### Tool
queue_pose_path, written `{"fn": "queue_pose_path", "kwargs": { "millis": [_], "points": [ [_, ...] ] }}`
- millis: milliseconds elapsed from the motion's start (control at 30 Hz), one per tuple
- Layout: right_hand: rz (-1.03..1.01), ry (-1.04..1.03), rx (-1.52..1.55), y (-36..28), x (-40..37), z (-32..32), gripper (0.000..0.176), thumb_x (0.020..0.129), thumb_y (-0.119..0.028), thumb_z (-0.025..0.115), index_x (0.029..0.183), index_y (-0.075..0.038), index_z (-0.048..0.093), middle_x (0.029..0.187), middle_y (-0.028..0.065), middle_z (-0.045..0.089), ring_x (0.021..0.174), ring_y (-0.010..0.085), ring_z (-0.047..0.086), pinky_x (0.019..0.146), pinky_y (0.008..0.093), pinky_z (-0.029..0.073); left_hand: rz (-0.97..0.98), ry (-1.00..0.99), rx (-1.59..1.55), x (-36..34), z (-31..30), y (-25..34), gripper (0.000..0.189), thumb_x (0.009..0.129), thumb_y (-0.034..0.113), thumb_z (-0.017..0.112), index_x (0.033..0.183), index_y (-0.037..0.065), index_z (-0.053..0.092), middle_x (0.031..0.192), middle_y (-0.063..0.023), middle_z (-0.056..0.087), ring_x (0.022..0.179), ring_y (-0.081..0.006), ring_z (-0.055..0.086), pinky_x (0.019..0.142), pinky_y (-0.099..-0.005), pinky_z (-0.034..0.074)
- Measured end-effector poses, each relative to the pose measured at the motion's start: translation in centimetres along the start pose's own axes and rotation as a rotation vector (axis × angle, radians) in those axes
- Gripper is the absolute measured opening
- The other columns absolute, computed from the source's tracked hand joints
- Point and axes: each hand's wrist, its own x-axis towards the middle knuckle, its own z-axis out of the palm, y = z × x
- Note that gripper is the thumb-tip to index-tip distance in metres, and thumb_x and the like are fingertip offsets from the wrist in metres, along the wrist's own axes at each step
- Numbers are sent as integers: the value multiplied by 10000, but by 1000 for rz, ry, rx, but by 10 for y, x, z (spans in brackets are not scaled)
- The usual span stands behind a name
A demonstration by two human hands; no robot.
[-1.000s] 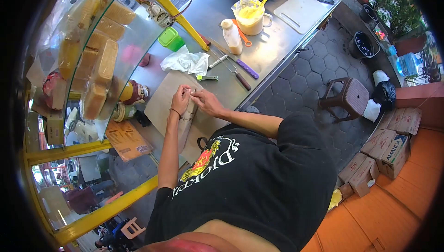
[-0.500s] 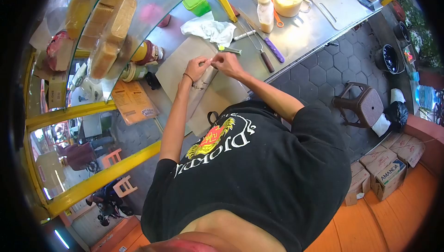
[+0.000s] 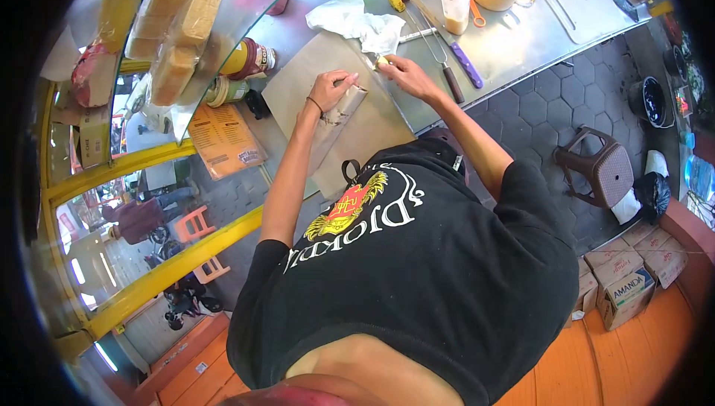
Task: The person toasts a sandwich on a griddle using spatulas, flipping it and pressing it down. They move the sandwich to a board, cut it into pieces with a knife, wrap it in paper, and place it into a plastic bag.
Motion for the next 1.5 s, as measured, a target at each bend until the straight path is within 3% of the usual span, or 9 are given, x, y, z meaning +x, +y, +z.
{"fn": "queue_pose_path", "kwargs": {
  "millis": [100, 200, 300, 900, 1133, 1267, 1333, 1400, 1500],
  "points": [
    [311, -157, 202, -7, -4, -2, 443, 955, -352, 629, 1231, -8, 593, 878, 82, 649, 789, 157, 581, 726, 331, 484, -18, -17, -57, 0, -1, 2, 329, 966, 305, 633, 902, 3, 749, 877, -124, 718, 820, -200, 674, 786, -316, 506],
    [67, -196, -1, -7, -1, 4, 438, 913, -338, 670, 1203, -15, 614, 922, 109, 660, 836, 193, 614, 774, 338, 505, 1, -10, -73, 0, -1, 1, 309, 965, 290, 638, 936, 6, 754, 878, -114, 720, 815, -176, 669, 790, -304, 503],
    [-323, -138, -384, -16, -1, 8, 428, 796, -247, 722, 1174, -62, 640, 1058, 161, 657, 981, 342, 641, 831, 414, 522, 15, 5, -98, 0, 0, 0, 299, 964, 281, 638, 964, 5, 754, 880, -118, 720, 809, -172, 666, 785, -299, 502],
    [-272, -193, -422, -9, 10, 39, 359, 857, -202, 658, 1182, -52, 650, 1054, 149, 623, 993, 353, 620, 845, 454, 497, -31, 207, -148, 4, 14, -11, 305, 873, 321, 745, 863, 25, 672, 858, -109, 679, 804, -192, 655, 771, -345, 523],
    [-404, -216, -419, -13, 14, 21, 412, 845, -158, 646, 1243, -55, 618, 1090, 170, 630, 1048, 375, 607, 903, 457, 489, 94, 177, 103, -6, 2, 2, 230, 926, 222, 671, 1019, 12, 662, 926, -114, 679, 867, -248, 660, 807, -360, 521],
    [-370, -215, -242, -24, 33, 28, 545, 889, -213, 650, 1404, -90, 520, 1272, 196, 601, 1196, 324, 576, 1045, 404, 444, 191, 508, 215, -50, -9, 47, 187, 995, 141, 551, 1033, 12, 681, 990, -125, 689, 945, -255, 665, 848, -370, 504],
    [-192, -409, 264, -36, 41, 49, 504, 959, -291, 610, 1411, -90, 513, 1281, 193, 596, 1202, 298, 572, 1052, 384, 429, 15, 394, -114, -99, -4, 73, 217, 1014, 156, 522, 1056, 14, 681, 1042, -139, 688, 1007, -267, 656, 894, -373, 492],
    [-62, -503, 221, -44, 37, 63, 456, 1025, -332, 536, 1405, -80, 522, 1319, 118, 593, 1188, 231, 561, 1045, 349, 413, 81, 286, -84, -143, 15, 65, 274, 1035, 196, 489, 1089, 6, 678, 1090, -143, 687, 1042, -263, 648, 921, -359, 485],
    [-304, -376, -43, -19, 29, 83, 412, 1003, -319, 562, 1294, -30, 595, 1257, 181, 605, 1222, 297, 546, 1055, 383, 414, -65, 211, -280, -203, 33, 20, 332, 1047, 259, 478, 1074, -9, 672, 1053, -158, 688, 1021, -290, 653, 928, -368, 483]
  ]
}}
